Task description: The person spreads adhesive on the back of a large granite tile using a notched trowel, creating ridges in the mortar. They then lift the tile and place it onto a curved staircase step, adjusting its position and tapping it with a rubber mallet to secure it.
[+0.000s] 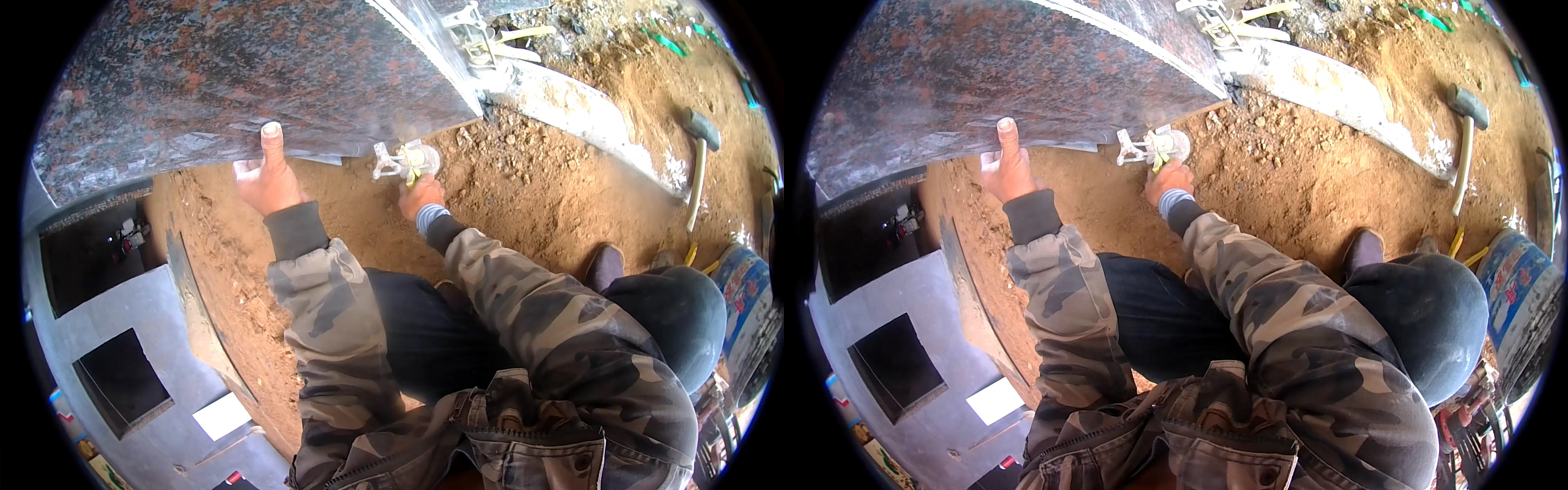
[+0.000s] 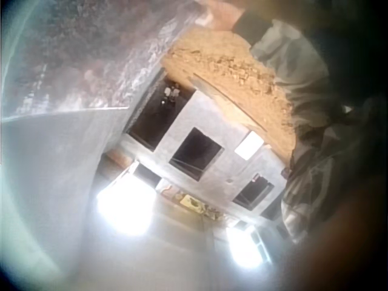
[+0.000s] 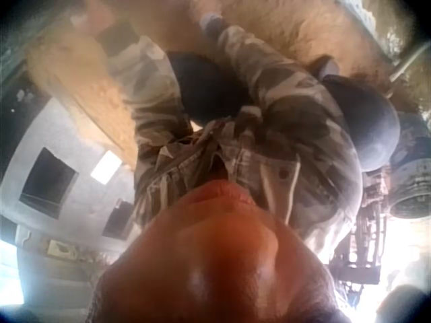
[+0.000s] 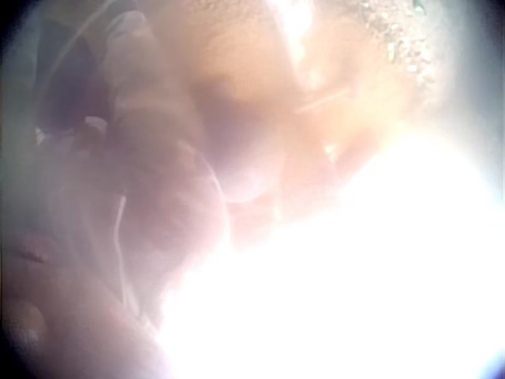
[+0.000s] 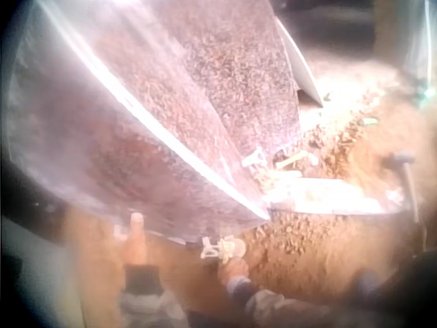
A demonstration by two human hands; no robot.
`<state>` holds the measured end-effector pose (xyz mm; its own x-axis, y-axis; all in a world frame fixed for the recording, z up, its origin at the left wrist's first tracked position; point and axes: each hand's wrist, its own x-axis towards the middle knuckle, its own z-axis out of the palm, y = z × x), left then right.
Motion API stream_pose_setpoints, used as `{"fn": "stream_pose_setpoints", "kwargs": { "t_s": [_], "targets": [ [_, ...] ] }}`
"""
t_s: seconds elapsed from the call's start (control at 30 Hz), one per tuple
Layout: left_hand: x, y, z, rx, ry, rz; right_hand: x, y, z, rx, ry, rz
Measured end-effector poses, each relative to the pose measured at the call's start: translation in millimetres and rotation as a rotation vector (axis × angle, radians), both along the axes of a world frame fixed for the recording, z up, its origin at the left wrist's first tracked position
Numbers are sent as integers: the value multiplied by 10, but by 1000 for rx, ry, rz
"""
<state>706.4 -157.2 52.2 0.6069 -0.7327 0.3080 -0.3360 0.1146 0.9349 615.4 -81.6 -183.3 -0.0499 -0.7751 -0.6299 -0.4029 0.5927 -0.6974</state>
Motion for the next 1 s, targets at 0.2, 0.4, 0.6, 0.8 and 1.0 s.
{"fn": "stream_pose_setpoints", "kwargs": {
  "t_s": [0.2,0.4,0.6,0.8,1.0],
  "targets": [
    [-2,22,0,-52,15,-18,-23,29,129,18,-49,-2],
    [-101,-25,21,-50,22,-20,27,-37,-58,-108,124,13],
    [-35,27,20,-75,34,-15,-106,-55,304,25,-51,57],
    [-122,-63,-7,-137,7,-61,24,-110,45,-118,144,-2],
    [-22,38,21,-52,15,7,-117,-68,374,9,-13,87]
  ]
}}
